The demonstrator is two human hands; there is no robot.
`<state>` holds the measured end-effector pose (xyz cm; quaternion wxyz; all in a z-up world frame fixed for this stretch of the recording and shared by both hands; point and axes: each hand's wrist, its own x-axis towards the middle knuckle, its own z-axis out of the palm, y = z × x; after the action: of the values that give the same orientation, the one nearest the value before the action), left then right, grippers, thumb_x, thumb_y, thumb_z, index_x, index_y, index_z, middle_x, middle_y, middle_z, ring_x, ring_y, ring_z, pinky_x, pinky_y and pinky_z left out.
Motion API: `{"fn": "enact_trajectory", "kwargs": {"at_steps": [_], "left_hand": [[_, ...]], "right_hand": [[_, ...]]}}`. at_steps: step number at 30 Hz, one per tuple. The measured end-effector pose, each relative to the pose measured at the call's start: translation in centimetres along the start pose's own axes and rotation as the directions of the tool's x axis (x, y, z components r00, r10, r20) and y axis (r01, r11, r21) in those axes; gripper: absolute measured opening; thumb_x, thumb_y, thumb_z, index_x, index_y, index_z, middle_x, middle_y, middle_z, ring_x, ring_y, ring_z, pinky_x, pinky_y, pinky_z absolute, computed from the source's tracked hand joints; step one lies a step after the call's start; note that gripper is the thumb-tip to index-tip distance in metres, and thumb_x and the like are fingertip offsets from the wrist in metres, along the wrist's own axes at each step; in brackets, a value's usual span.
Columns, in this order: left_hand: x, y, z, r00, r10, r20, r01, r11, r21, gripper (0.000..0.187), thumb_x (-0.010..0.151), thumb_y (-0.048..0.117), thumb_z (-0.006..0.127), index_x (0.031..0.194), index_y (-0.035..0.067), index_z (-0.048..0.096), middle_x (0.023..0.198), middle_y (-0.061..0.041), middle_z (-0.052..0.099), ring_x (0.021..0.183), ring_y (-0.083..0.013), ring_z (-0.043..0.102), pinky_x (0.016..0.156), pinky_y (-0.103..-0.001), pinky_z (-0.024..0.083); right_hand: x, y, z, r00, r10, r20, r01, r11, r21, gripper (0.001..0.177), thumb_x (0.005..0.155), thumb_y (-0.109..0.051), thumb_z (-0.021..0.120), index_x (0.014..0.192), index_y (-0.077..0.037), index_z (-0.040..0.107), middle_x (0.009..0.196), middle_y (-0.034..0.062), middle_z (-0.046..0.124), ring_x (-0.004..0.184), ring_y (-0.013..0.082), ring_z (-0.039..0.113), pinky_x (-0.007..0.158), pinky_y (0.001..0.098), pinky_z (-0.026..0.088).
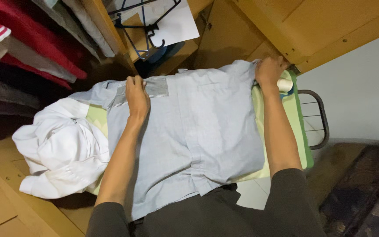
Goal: The person lays a light gray shirt flat on an ironing board and uses a lint roller to roll over the fabric repeatedly. The person then folds the shirt in half and continues rolling the surface with the lint roller.
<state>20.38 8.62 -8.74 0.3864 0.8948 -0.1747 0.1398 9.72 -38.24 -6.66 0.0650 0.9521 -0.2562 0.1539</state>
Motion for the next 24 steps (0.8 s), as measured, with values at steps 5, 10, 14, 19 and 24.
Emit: {"fn": "enact_trajectory", "kwargs": {"at_steps": [5,10,14,19,24], "left_hand": [[0.0,0.4,-0.3,0.999,0.020,-0.029,-0.017,0.996,0.088,0.011,0.100,0.008,0.064,0.106,0.000,0.061,0.109,-0.020,0.056,0.103,-0.0397,0.053,0.089,-0.051,0.040],[-0.3,-1.1,-0.2,0.987,0.114,-0.111,-0.086,0.969,0.231,0.032,0.095,0.020,0.067,0.119,-0.001,0.065,0.125,-0.020,0.060,0.119,-0.0379,0.051,0.104,-0.052,0.032],[-0.4,-4.4,-0.8,0.996,-0.067,0.055,0.049,0.959,0.279,0.027,0.111,0.022,0.056,0.121,0.000,0.066,0.125,-0.018,0.063,0.125,-0.0343,0.051,0.116,-0.055,0.029],[-0.5,-7.2,-2.1,0.990,-0.112,-0.090,0.137,0.925,0.354,0.031,0.102,0.025,0.060,0.117,-0.002,0.066,0.124,-0.022,0.062,0.124,-0.0378,0.049,0.104,-0.061,0.023],[-0.9,-9.4,-4.0,0.960,-0.214,-0.179,0.250,0.945,0.210,0.036,0.104,0.024,0.060,0.127,-0.003,0.060,0.134,-0.026,0.055,0.129,-0.0428,0.045,0.110,-0.054,0.030]], "right_hand": [[0.0,-1.4,-1.7,0.947,0.041,-0.318,-0.001,0.992,0.125,0.039,0.070,-0.005,0.065,0.108,0.004,0.068,0.117,0.0256,0.064,0.109,0.0475,0.055,0.080,0.0637,0.037],[-2.5,-4.5,-2.8,0.961,-0.262,0.086,0.195,0.866,0.460,0.019,0.101,-0.017,0.064,0.109,0.000,0.064,0.112,0.0239,0.065,0.114,0.0443,0.058,0.101,0.0558,0.044],[-3.4,-5.7,-2.4,0.924,-0.311,0.221,0.229,0.915,0.333,0.043,0.108,-0.037,0.050,0.108,0.001,0.070,0.109,0.0264,0.069,0.110,0.0460,0.061,0.098,0.0613,0.037],[-2.1,-6.3,-1.7,0.865,-0.025,0.501,0.025,1.000,0.006,0.064,0.114,-0.052,0.035,0.120,-0.001,0.073,0.125,0.0269,0.068,0.124,0.0420,0.058,0.114,0.0578,0.034],[-3.0,-9.2,-2.1,0.963,-0.159,0.218,0.139,0.985,0.101,0.047,0.100,-0.037,0.055,0.128,0.000,0.065,0.131,0.0232,0.062,0.128,0.0413,0.050,0.104,0.0625,0.034]]}}
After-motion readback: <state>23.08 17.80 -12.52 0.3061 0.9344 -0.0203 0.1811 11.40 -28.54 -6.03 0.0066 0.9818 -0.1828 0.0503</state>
